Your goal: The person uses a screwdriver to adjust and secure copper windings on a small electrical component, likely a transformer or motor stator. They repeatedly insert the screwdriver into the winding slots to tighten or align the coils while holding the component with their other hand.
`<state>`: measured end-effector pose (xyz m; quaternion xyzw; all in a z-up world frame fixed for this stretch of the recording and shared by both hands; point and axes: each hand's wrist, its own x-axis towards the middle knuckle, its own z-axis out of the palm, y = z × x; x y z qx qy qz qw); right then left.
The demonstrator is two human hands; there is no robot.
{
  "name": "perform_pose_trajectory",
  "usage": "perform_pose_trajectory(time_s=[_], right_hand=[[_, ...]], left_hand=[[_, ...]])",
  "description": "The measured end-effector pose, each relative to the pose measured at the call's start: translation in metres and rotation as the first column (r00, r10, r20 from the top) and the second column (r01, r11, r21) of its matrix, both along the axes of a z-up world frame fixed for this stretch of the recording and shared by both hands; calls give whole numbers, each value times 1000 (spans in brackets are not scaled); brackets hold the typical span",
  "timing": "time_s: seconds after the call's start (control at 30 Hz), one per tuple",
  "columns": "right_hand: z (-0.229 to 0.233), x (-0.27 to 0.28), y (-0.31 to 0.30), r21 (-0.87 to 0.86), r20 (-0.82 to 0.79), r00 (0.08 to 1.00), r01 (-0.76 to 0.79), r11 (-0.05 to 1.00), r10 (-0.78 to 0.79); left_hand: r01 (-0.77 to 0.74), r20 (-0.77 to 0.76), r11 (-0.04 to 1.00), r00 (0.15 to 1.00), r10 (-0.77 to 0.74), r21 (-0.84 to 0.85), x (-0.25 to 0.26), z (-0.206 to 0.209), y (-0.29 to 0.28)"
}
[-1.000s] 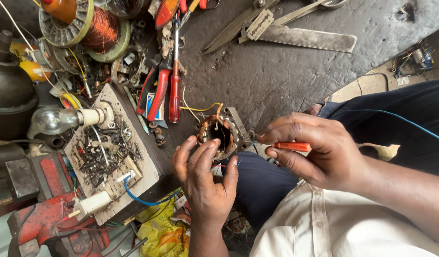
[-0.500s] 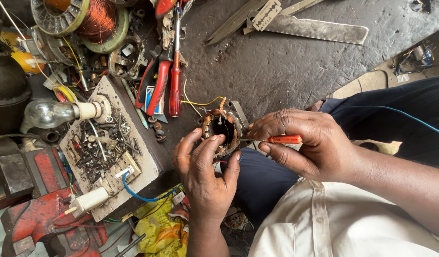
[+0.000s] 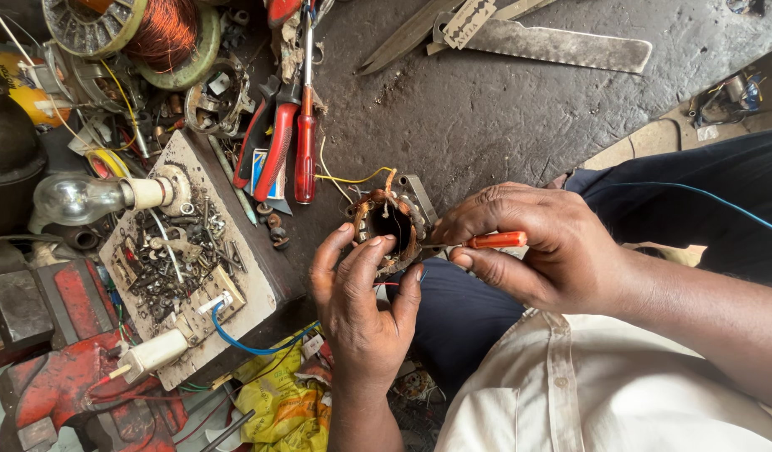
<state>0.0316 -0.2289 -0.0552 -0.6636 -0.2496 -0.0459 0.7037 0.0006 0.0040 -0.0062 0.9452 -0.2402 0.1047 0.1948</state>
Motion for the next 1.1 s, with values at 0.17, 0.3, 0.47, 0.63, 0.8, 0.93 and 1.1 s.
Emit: perform_pose_trajectory(time_s=[0.17,0.3,0.47,0.63,0.8,0.93,1.1], right_hand=[[1,-1,1,-62,8,1000,24,998,-24],[3,0,4,-68,55,998,41,997,-38],[5,1,3,-75,23,1000,15,997,-13],[4,1,4,-39,-8,1000,15,999,-15],[4,4,5,-116,103,994,44,992,-32],[9,12,2,-190,249,968,41,981,8],[21,29,-5,-330,309,941,-31,943,139]], left_hand=[[3,16,1000,1000,-3,5,0,0,0],[1,7,1000,1000,-1,-4,0,-1,1],[4,21,1000,1000,-4,1,1,-1,1],[1,16,1000,1000,-1,-5,1,-2,1],[6,20,1000,1000,-6,-9,1,-2,2],[4,28,1000,1000,-4,1,1,-3,3],[2,29,1000,1000,-3,14,1,-3,2]])
